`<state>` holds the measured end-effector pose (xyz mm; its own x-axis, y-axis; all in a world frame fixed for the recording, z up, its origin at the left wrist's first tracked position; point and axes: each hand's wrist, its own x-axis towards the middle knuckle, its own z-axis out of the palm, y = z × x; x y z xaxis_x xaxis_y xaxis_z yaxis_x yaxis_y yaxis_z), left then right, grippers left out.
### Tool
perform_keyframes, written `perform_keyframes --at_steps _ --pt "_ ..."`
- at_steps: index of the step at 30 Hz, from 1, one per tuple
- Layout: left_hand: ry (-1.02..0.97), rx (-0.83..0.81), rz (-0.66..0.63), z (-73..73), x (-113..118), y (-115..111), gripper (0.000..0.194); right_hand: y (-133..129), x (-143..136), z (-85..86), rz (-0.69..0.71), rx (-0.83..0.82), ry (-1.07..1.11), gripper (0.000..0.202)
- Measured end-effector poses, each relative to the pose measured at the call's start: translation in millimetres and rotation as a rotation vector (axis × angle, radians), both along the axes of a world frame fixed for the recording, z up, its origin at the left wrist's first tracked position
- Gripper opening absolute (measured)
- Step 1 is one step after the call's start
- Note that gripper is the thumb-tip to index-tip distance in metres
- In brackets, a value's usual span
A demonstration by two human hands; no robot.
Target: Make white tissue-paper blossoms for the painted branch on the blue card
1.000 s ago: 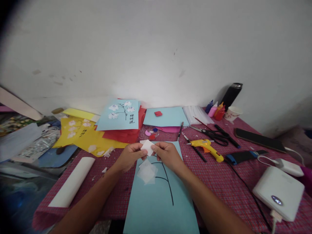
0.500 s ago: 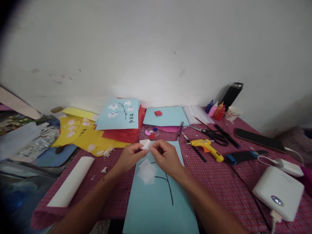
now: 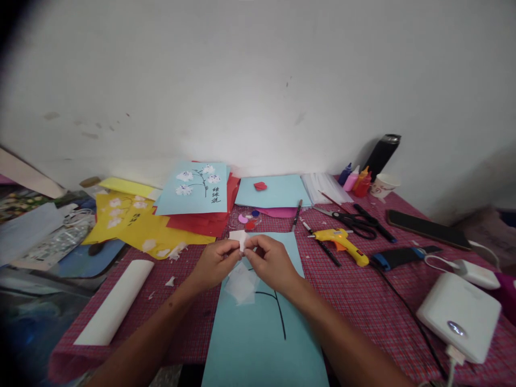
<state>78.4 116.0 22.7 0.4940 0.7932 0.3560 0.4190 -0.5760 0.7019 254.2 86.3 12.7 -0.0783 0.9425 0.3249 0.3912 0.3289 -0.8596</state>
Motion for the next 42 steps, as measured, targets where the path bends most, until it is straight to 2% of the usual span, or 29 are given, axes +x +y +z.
perform_keyframes --at_steps 7,13,23,33,42 --pt "-0.09 -0.046 0.078 -1.4 0 0 0.012 1 0 -3.7 0.053 -0.06 0.059 0.013" --pt "-0.186 -0.058 0.097 -4.2 1 -1 0.006 0 -3 4.1 0.095 -0.204 0.226 0.018" --pt "-0.25 -0.124 0.004 0.7 1 -3 0.009 2 -3 7.4 0.172 -0.383 0.422 0.02" --pt "-0.364 -0.377 -0.11 -1.4 -3 1 0.019 2 -1 6.8 0.163 -0.386 0.442 0.027" --pt "-0.385 -0.436 -0.127 -2.6 -3 2 0.021 3 0 5.2 0.175 -0.397 0.435 0.029"
